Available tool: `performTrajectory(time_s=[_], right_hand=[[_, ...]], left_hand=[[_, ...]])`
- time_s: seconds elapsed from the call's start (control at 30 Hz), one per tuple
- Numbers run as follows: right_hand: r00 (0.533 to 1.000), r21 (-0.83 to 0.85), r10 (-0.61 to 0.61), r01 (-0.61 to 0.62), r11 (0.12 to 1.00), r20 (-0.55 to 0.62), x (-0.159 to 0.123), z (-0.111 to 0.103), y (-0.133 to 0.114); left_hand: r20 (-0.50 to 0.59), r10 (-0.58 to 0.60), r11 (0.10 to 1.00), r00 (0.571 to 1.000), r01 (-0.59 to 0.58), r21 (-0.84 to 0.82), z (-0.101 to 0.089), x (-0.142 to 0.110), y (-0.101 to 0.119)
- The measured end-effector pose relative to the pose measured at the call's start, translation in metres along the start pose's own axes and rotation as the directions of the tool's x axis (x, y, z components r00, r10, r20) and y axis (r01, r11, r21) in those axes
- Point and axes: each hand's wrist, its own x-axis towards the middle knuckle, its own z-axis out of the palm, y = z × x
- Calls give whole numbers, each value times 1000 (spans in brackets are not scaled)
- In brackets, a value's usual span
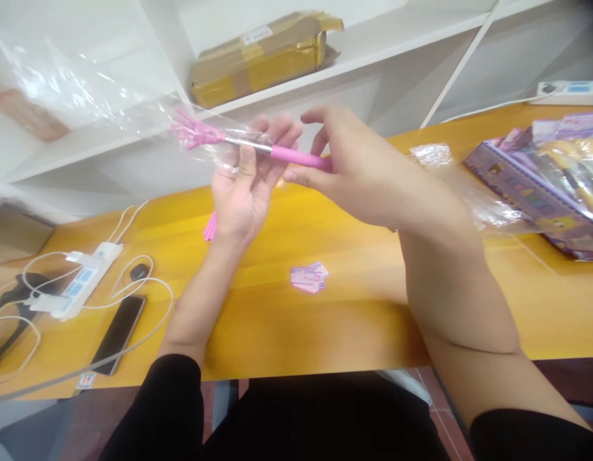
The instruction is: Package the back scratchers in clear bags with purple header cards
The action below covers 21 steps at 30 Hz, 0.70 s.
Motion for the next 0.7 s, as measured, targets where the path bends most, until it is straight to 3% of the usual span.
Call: performTrajectory(time_s=[0.23,0.53,0.7], right_hand=[[997,134,-67,63,989,25,-6,12,-8],[987,183,-124,104,978,99,-6,-25,-17],[982,314,-182,156,936,53,-1,-28,-16]], left_hand=[[19,-77,997,997,78,-20,11,-10,-23],[-105,-9,999,994,12,33,2,1,9],[-73,5,1000,997,-4,13,1,3,10]])
